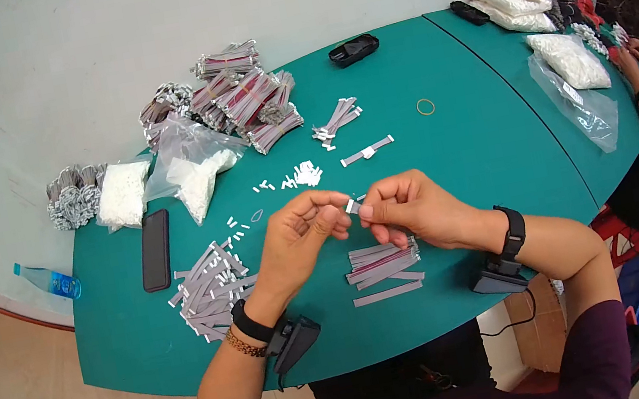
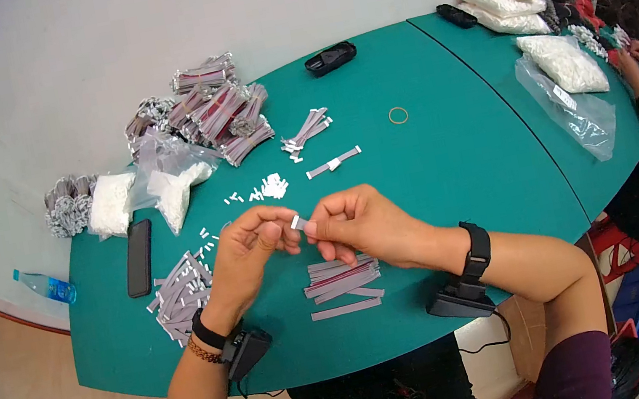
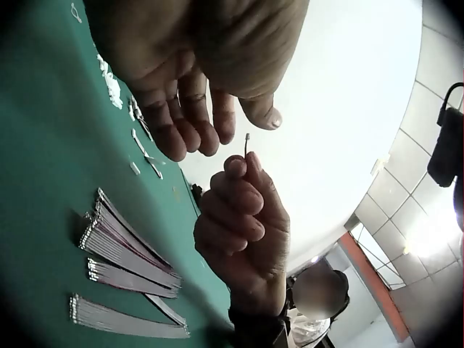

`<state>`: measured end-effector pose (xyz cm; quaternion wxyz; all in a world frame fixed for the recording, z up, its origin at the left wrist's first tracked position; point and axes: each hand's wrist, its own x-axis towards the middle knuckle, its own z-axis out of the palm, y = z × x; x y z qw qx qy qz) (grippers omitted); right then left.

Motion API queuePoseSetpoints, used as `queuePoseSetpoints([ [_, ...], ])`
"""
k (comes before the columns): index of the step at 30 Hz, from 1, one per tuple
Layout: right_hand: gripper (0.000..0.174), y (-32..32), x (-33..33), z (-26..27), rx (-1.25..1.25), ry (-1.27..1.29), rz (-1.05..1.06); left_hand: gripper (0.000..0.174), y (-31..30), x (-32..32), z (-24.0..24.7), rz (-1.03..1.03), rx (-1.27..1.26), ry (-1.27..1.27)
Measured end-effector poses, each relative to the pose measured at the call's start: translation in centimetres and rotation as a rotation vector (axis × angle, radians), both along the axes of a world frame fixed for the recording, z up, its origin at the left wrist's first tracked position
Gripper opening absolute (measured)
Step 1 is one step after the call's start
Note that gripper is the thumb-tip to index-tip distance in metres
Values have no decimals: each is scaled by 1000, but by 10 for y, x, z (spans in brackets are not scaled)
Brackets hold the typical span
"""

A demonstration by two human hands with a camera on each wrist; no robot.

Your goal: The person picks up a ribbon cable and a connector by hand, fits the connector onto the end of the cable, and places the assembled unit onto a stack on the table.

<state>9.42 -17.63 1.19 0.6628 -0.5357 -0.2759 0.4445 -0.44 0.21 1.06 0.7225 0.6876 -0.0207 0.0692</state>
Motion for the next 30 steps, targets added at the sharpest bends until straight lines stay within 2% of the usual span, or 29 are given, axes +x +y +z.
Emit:
queuePoseSetpoints([
  [7,19,-1,-7,1,-47,-181,9,19,0,-1,-5,-21,107,53],
  [12,19,-3,-10,3,-4,-325,76,15,3,-6,2,-65,-3,61],
  [16,20,-2,-7,5,34,-190,141,13,3,-6,2,-97,-138,58],
  [19,20,-1,-5,1,46,-159,127,14,6,-5,5,-127,-96,86],
  [24,21,0,-4,-1,20,-199,90,17,1,-5,14,-59,89,95],
  [27,21,-3,-7,0,4,-317,124,17,0,-8,14,-56,153,45],
  [30,21,-3,-4,-1,68,-171,134,14,11,-7,25,13,77,3],
])
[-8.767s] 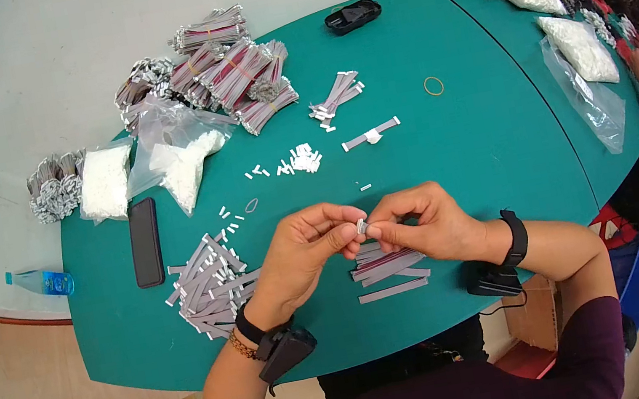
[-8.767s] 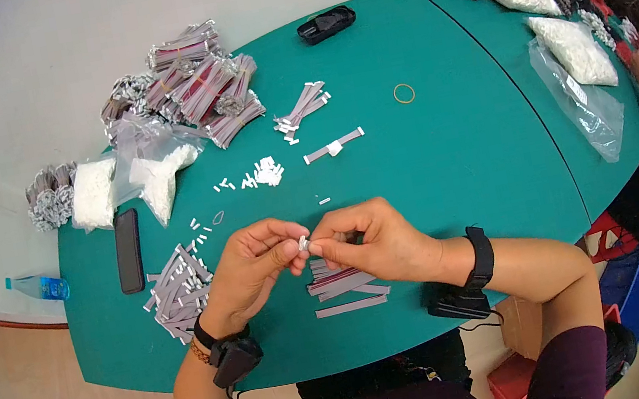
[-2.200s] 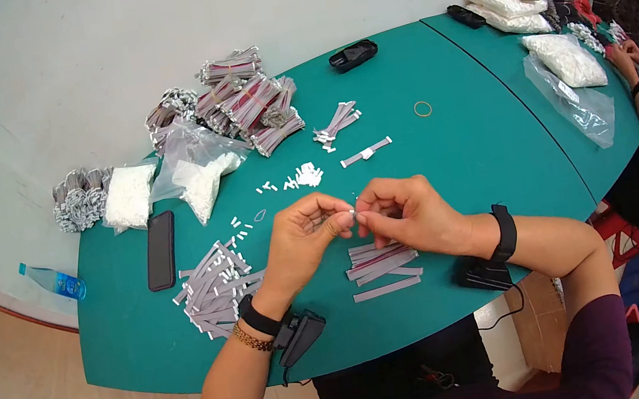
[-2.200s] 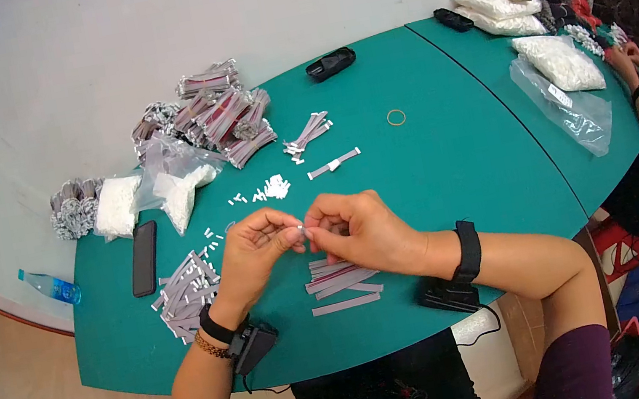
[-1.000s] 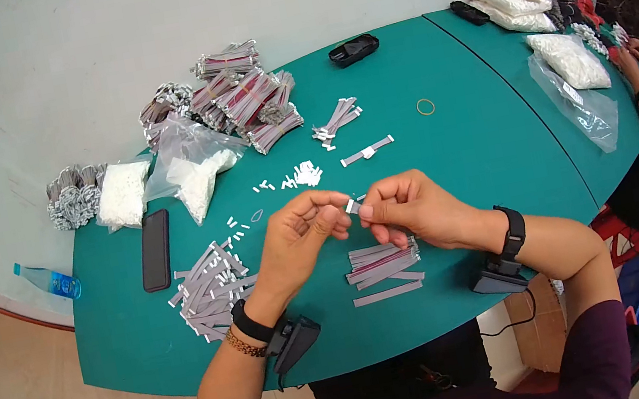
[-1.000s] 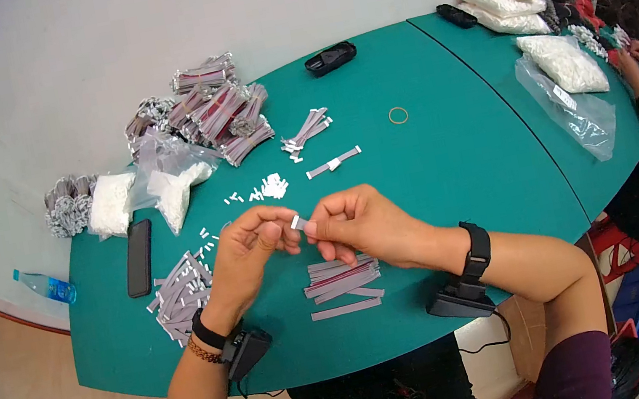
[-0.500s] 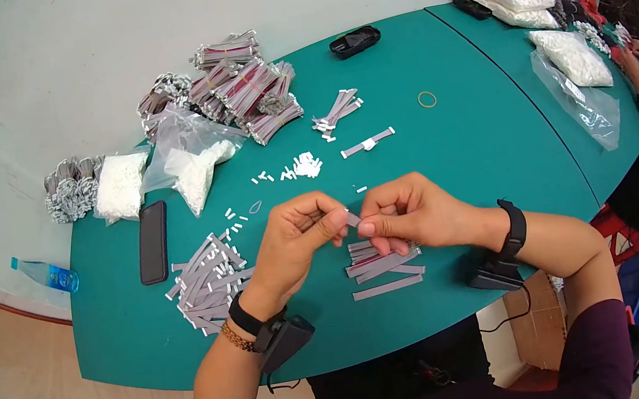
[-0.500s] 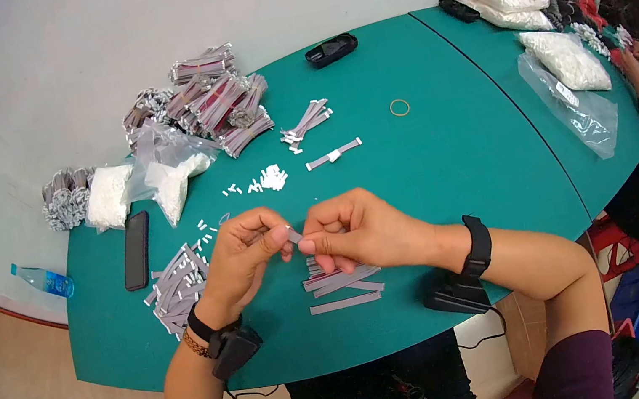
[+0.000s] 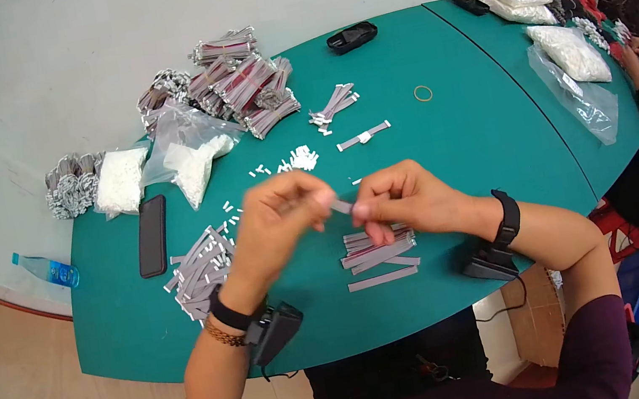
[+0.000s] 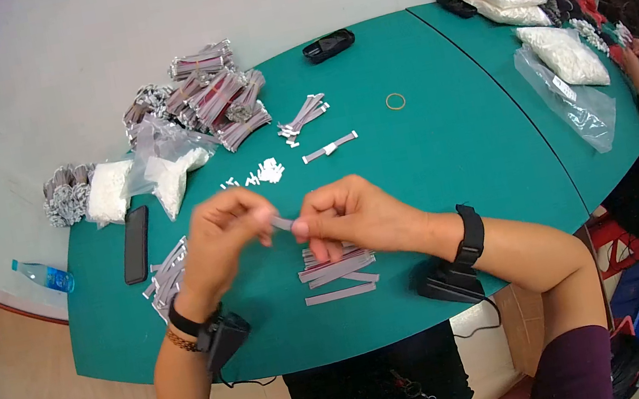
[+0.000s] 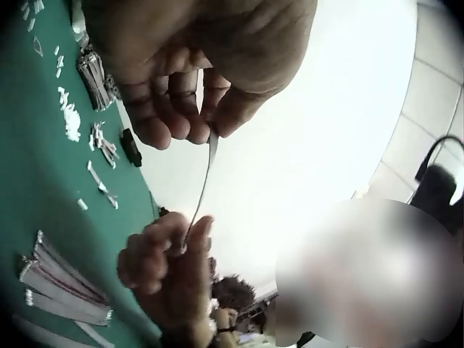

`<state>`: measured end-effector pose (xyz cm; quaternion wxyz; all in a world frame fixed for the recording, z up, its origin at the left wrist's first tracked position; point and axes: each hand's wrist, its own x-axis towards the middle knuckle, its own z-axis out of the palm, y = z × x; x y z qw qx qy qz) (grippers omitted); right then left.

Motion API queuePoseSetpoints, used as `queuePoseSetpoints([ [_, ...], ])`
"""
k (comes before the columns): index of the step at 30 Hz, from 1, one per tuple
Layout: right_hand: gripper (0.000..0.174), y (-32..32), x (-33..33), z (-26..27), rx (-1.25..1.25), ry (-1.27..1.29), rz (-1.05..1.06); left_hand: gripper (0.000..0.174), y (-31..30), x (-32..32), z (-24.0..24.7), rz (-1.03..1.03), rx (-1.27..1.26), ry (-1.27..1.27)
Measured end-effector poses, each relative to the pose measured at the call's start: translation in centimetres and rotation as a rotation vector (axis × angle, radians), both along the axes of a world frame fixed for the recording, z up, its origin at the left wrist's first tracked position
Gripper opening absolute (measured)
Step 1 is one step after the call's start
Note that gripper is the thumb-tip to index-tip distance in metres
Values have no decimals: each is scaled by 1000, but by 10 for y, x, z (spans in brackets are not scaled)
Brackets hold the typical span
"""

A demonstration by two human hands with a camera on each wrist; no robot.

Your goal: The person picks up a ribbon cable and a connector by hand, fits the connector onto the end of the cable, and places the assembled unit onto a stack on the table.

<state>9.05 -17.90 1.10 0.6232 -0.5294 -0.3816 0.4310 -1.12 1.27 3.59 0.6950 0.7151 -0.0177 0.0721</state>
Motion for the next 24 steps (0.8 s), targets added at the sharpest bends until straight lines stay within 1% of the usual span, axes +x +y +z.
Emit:
queuePoseSetpoints([
  [2,23,3,5,-2,37,2,-57,11,7,-6,18,95,-138,-28],
  [3,25,5,8,-5,55,4,-84,11,9,-13,26,114,-81,-4],
  [4,22,6,13,-12,52,-144,-97,11,13,-21,31,131,-25,18],
  [6,18,3,11,-11,-82,-470,-58,12,20,-35,35,156,115,28],
  [7,16,1,8,-9,-147,-631,-40,12,24,-44,34,189,139,51],
  [8,13,1,3,-6,-128,-779,-20,12,29,-52,33,219,166,74],
  [11,14,-1,-2,-9,-38,-1038,33,12,56,-76,30,266,217,121],
  [13,16,-2,-3,-10,-52,-1085,51,12,76,-91,24,265,223,138],
  [17,16,0,-1,-15,-71,-1112,86,11,95,-114,16,397,402,207],
  [20,14,1,-1,-10,-138,-1060,131,10,111,-125,7,448,452,225],
  [23,12,1,1,-9,-103,-1005,109,7,126,-136,-1,501,549,266],
  [24,13,1,1,-10,-95,-985,101,7,126,-137,-4,522,609,231],
])
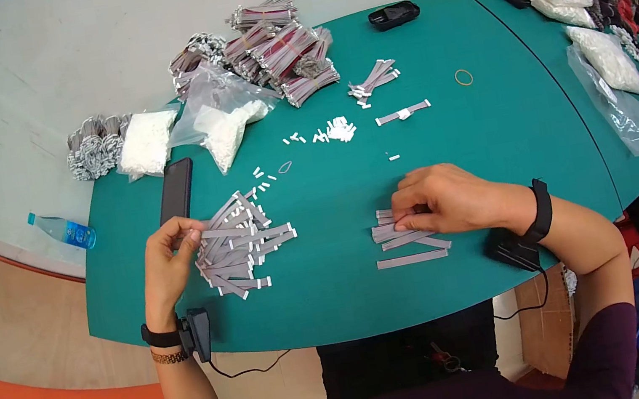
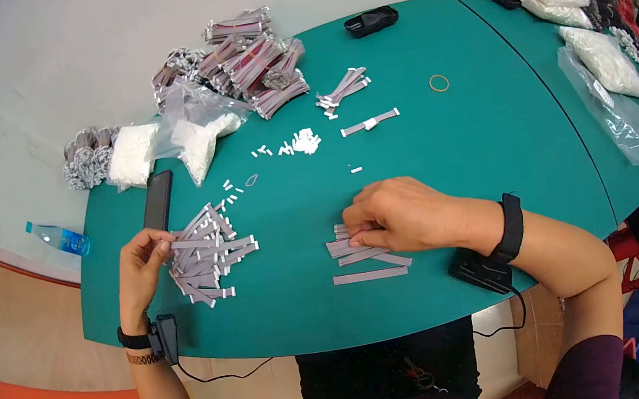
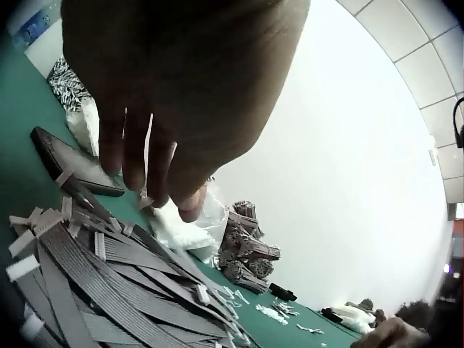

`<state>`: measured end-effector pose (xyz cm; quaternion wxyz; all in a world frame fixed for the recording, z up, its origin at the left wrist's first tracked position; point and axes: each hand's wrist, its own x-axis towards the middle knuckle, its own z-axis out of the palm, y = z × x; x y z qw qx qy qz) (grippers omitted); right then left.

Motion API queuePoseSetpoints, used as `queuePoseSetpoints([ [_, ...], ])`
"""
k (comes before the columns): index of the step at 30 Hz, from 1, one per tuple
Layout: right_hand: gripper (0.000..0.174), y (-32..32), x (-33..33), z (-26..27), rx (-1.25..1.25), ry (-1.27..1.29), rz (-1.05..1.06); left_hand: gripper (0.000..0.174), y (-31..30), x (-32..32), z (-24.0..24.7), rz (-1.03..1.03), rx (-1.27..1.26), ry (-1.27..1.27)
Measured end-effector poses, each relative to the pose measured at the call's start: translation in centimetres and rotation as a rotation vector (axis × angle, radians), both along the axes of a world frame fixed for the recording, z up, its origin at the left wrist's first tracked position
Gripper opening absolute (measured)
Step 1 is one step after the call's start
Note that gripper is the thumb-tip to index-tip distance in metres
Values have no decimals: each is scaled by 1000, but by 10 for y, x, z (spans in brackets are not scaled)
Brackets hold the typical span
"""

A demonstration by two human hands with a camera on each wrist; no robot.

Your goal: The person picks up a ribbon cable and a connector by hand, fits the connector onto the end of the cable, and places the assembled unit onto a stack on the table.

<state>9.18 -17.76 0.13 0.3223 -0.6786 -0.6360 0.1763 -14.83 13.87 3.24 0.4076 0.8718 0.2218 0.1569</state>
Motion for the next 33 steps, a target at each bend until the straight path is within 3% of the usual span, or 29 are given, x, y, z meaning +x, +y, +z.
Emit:
queuePoseSetpoints([
  [5,14,1,4,-3,15,68,-32,9,-9,9,3,78,294,-36],
  [8,13,2,5,-1,30,162,-56,8,-31,36,12,-103,312,-118],
  [14,18,3,7,-2,-11,462,-156,18,-91,98,12,-449,-106,-70],
  [17,22,5,13,-7,-9,672,-185,23,-107,126,-3,-524,-302,-46],
  [23,22,7,18,-8,109,784,-191,21,-128,150,-20,-505,-774,-55],
  [29,24,8,17,-6,57,904,-153,13,-129,152,-29,-476,-813,-110],
  [33,26,8,14,3,-109,1200,-155,11,-126,149,-29,-518,-816,-140],
])
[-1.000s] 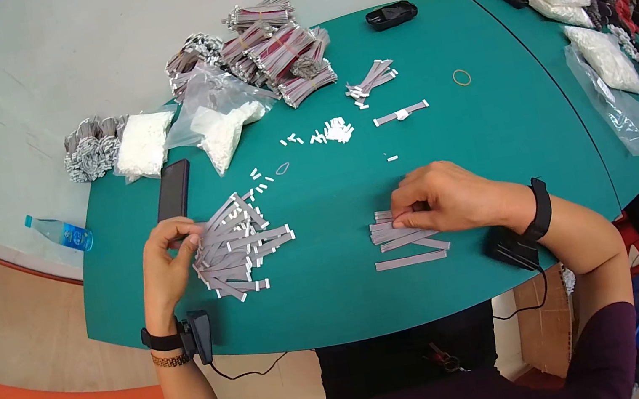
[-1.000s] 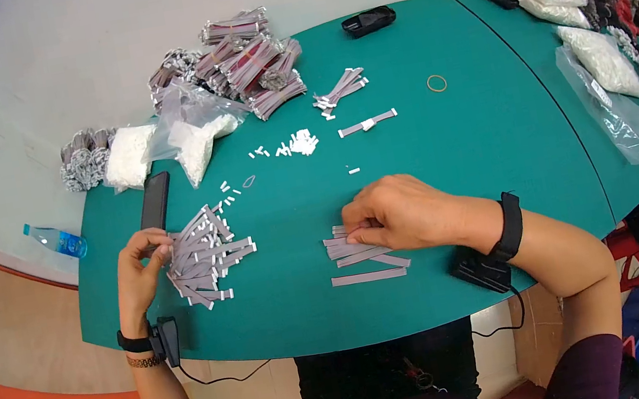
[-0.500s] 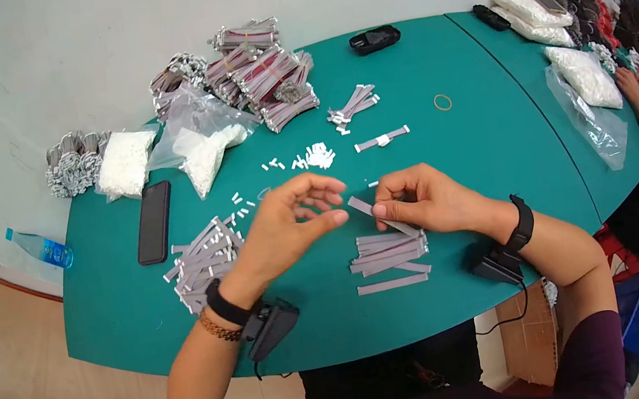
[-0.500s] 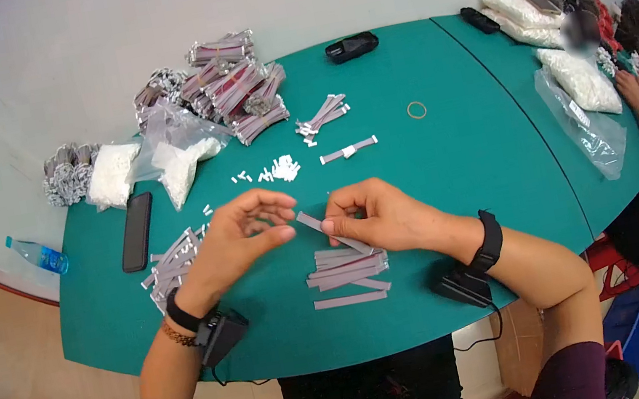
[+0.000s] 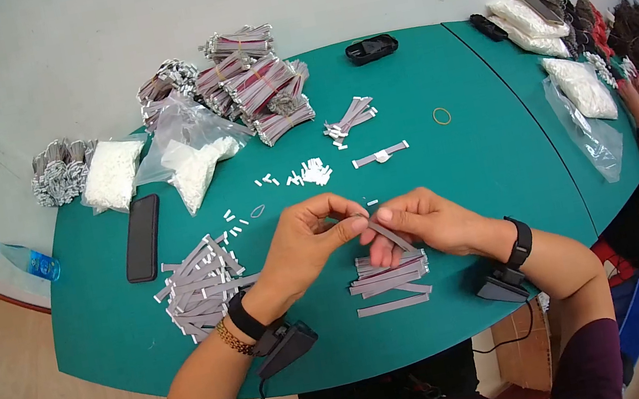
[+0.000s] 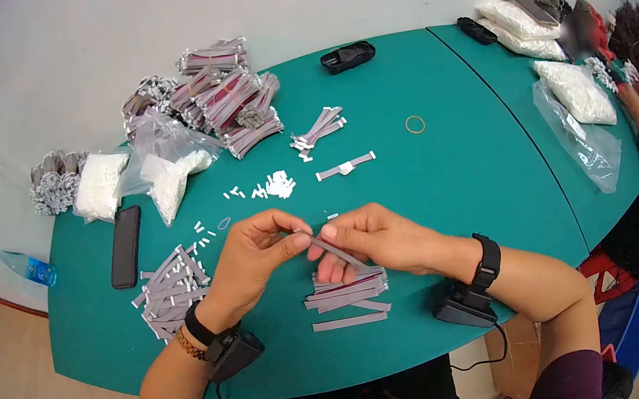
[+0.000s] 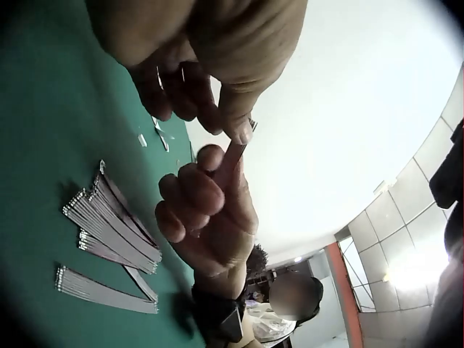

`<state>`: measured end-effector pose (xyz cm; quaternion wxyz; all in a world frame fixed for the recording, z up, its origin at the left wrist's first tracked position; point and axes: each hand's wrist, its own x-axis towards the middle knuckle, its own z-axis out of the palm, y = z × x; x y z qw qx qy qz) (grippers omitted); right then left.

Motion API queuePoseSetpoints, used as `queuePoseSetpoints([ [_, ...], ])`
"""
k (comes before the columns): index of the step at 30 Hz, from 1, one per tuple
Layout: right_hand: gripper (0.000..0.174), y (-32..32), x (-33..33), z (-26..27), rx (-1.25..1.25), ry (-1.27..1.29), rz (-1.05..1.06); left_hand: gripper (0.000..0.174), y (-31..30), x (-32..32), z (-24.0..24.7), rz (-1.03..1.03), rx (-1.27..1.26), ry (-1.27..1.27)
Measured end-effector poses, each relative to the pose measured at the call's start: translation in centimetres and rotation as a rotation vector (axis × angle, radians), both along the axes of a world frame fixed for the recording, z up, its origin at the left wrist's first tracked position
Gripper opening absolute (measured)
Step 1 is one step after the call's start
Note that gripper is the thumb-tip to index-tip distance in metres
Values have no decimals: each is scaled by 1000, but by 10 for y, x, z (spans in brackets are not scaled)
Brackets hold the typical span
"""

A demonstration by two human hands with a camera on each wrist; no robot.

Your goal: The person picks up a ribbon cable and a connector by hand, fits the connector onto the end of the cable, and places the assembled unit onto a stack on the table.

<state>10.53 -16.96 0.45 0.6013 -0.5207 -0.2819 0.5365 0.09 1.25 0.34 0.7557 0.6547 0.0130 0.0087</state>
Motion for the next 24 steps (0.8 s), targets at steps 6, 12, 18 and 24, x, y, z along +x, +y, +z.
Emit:
queuePoseSetpoints([
  [6,26,-2,-1,-8,77,-34,34,15,-1,-2,-4,40,10,-20],
  [12,21,-2,-6,-8,49,-189,-129,17,-6,-3,-12,97,-43,19],
  [18,22,-2,-16,-4,50,-330,-143,15,-12,-6,-14,159,-14,5],
  [24,23,-2,-20,-3,64,-349,-179,14,-16,-6,-14,195,-28,-14],
])
